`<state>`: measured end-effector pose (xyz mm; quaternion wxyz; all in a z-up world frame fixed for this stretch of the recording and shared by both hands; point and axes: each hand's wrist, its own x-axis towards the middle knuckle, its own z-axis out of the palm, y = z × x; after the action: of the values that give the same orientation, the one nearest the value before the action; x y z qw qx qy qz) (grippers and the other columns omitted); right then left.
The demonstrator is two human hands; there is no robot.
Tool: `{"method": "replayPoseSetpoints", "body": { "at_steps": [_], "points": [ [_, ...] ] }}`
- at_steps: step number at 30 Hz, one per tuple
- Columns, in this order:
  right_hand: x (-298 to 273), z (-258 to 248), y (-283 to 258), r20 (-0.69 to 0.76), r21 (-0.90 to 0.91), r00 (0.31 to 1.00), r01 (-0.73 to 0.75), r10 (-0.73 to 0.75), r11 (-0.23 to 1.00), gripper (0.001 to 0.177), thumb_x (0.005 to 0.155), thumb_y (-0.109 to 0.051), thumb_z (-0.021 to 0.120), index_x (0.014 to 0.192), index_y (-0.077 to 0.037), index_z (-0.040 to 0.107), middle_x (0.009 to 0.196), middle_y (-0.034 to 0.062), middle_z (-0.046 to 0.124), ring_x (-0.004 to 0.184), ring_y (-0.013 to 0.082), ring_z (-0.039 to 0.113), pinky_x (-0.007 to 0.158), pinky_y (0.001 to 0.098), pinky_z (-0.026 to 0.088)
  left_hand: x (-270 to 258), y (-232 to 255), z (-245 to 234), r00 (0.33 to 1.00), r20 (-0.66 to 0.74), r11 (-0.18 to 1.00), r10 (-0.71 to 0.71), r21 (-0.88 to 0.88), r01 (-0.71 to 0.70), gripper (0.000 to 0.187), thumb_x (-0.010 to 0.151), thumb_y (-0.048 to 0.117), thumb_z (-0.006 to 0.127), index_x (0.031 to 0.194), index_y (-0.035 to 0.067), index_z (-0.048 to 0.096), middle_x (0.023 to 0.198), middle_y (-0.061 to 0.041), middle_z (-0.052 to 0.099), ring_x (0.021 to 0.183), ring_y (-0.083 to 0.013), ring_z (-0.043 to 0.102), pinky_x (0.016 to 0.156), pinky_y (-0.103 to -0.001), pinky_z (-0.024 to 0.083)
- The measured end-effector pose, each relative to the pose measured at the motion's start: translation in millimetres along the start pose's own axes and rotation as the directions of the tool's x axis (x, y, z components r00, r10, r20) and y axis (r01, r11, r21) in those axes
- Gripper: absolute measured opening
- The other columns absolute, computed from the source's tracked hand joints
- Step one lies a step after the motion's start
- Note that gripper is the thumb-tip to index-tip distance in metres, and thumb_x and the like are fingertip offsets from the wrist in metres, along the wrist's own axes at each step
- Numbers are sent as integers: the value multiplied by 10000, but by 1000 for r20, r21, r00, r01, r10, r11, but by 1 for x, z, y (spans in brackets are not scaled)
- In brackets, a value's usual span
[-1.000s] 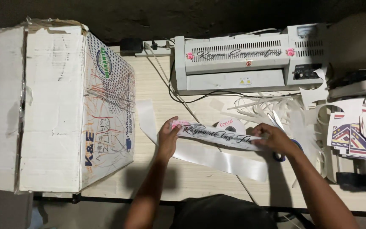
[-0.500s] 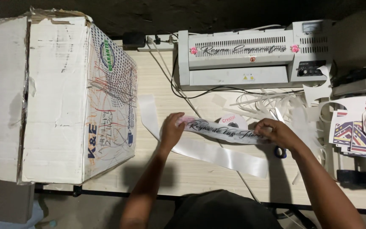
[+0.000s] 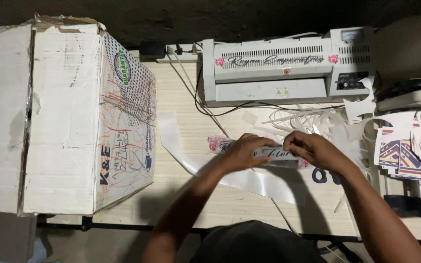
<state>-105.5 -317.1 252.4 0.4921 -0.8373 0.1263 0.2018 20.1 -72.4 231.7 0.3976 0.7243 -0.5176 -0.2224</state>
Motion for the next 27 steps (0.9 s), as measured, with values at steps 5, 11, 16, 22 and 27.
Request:
{"method": "replayPoseSetpoints", "body": {
  "at_steps": [5, 11, 16, 22, 27],
  "points": [
    [14, -46, 15, 19, 22, 1000, 16, -16, 1000, 226, 928, -259, 658, 1117, -145, 707, 962, 77, 814, 860, 205, 780, 745, 369, 634, -4, -36, -40, 937, 241, 907, -254, -276, 317, 272, 893, 248, 775, 1111, 95, 723, 1083, -87, 771, 1022, -217, 723, 910, -343, 553],
    [42, -113, 29, -72, -65, 993, -99, 94, 993, 297, 834, -202, 751, 1124, -139, 741, 1032, 96, 794, 968, 233, 751, 855, 388, 631, 3, -73, -107, 842, 170, 715, -512, -459, 527, 111, 910, 121, 734, 1003, 63, 719, 1059, -62, 759, 1055, -169, 704, 922, -328, 597],
    [82, -151, 25, -306, 173, 946, -61, 112, 983, 216, 952, -180, 698, 1113, -42, 737, 1025, 135, 757, 902, 233, 708, 819, 388, 608, 41, -80, -149, 759, -105, 744, -643, -322, 585, 142, 936, 90, 693, 1076, 103, 715, 1101, -79, 742, 1095, -199, 700, 961, -341, 562],
    [161, -176, 95, -480, 283, 873, 64, 83, 957, 143, 1001, -71, 762, 1132, -39, 716, 971, 73, 713, 802, 149, 642, 715, 310, 540, 92, -151, -145, 800, -349, 872, -488, -242, 426, 162, 941, 76, 682, 1099, 104, 702, 1134, -46, 739, 1095, -165, 707, 961, -328, 574],
    [169, -172, 96, -558, 215, 830, 137, 6, 967, 169, 999, -106, 786, 1118, -33, 690, 1023, 50, 721, 891, 132, 669, 749, 291, 559, 110, -149, -146, 836, -525, 939, -158, 182, 292, 247, 846, 45, 760, 1087, 60, 705, 1110, -112, 739, 1067, -271, 699, 937, -411, 549]
  ]
}}
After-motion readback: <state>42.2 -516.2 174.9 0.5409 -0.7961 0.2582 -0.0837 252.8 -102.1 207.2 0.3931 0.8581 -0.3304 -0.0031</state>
